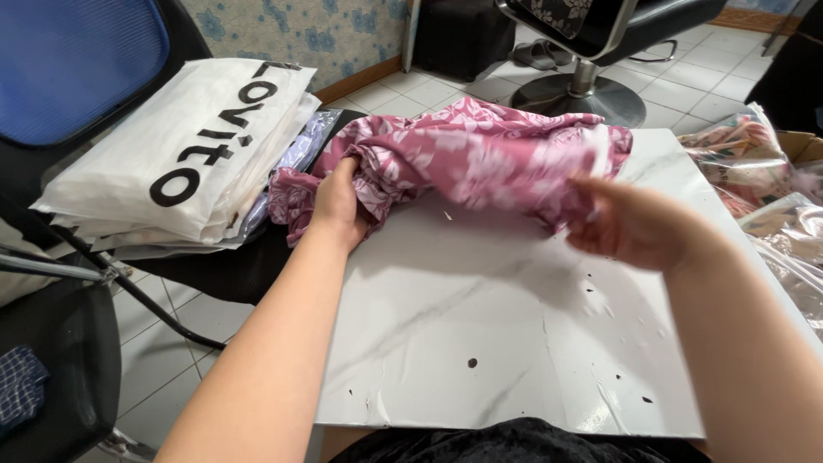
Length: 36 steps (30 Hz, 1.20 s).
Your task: The person folds a pink floral garment on a white table by smoothing out the fabric, folding in the sides, and placing it inside a clear plastic bag.
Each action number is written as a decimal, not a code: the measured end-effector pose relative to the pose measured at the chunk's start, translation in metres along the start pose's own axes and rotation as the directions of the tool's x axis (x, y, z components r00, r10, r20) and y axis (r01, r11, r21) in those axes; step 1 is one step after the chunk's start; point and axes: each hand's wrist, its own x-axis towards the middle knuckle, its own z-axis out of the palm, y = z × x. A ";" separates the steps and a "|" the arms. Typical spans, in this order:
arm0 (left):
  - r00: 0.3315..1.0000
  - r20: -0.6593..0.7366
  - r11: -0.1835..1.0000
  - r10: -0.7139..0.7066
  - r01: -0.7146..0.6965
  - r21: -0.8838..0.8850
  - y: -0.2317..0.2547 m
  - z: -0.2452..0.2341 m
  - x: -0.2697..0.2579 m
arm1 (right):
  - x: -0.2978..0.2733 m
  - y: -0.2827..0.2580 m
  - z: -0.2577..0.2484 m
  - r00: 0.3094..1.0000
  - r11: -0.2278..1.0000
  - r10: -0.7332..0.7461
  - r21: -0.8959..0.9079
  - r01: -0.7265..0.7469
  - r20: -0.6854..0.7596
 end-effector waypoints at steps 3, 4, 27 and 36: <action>0.999 -0.017 1.000 0.028 -0.028 -0.012 -0.005 -0.004 0.002 | 0.011 0.028 0.000 0.961 0.995 0.100 -0.002 -0.104 -0.259; 0.997 -0.006 0.996 0.082 -0.082 0.020 -0.008 -0.007 0.004 | 0.013 0.029 -0.002 0.980 0.999 0.052 0.005 -0.052 -0.190; 0.858 0.407 -0.120 0.315 -0.390 0.913 -0.036 0.045 0.081 | 0.117 -0.008 -0.063 0.917 0.999 0.045 0.007 -0.046 -0.396; 0.895 -0.060 -0.025 0.442 0.080 0.997 0.026 0.028 0.154 | 0.068 -0.078 -0.103 0.843 0.892 -0.145 0.300 0.338 -0.517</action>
